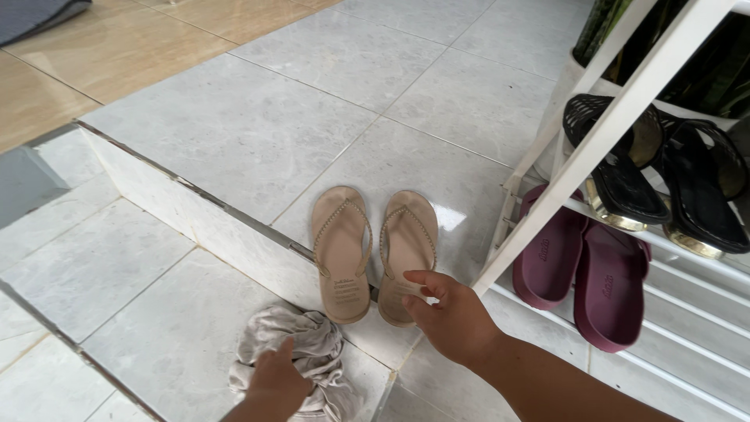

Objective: The person rinses a pair of blue and pink flip-flops under a hose, then wipes them dry with a cloth. They place the flip-flops on a shoe rack, then pick up and wipe a pair of beige flip-flops, placing them on the rack as well. Finally, they pick up a pair of small sneakers and place them on the rack.

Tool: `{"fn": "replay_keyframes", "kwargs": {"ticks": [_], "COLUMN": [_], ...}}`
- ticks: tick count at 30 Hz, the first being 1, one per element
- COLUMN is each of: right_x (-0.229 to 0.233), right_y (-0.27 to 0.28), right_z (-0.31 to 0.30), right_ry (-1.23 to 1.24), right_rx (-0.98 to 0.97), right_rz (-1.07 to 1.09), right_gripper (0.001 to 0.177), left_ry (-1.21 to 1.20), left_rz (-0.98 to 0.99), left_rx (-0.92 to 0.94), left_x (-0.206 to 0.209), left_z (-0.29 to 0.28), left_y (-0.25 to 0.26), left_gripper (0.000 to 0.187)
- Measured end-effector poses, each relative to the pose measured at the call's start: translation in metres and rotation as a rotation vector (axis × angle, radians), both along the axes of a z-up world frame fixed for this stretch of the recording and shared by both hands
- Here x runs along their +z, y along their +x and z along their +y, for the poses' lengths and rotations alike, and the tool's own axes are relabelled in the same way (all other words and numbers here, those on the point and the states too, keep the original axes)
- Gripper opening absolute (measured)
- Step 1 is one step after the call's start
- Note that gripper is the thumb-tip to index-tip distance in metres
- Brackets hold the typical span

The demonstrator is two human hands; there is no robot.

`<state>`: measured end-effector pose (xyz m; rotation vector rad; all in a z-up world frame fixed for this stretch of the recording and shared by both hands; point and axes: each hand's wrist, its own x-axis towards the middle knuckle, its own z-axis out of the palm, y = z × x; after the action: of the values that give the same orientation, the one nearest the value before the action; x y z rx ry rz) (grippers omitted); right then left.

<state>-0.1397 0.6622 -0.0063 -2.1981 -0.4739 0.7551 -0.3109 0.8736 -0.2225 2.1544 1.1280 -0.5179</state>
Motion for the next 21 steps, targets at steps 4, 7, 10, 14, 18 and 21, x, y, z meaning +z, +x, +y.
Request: {"fn": "replay_keyframes", "kwargs": {"ticks": [4,7,10,14,18,21], "right_x": [0.007,0.002,-0.001,0.002,0.003,0.01], "right_y": [-0.001,0.001,0.002,-0.003,-0.015,-0.032], "right_z": [-0.004,-0.004,0.002,0.016,0.033,0.064], "right_ry": [0.015,0.077,0.147,0.155,0.194,0.64], "right_rx": [0.032,0.049,0.083,0.189,0.484,0.466], "right_rz": [0.023,0.046,0.07,0.133,0.097,0.301], "right_gripper": [0.044,0.042,0.043,0.052,0.105,0.062], "left_ry": [0.029,0.01,-0.008,-0.435,-1.24,-1.155], "left_rz": [0.147,0.177,0.089,-0.288,-0.913,-1.192], "left_rx": [-0.008,-0.035,-0.008,0.452,0.389,0.358], "left_x": [-0.015,-0.032,-0.031,0.05,0.18,0.249], "left_z": [0.005,0.005,0.016,0.039,0.035,0.015], "left_y": [0.007,-0.003,-0.012,0.019,0.029,0.036], "left_gripper": [0.065,0.046,0.031,0.025,0.021,0.039]}}
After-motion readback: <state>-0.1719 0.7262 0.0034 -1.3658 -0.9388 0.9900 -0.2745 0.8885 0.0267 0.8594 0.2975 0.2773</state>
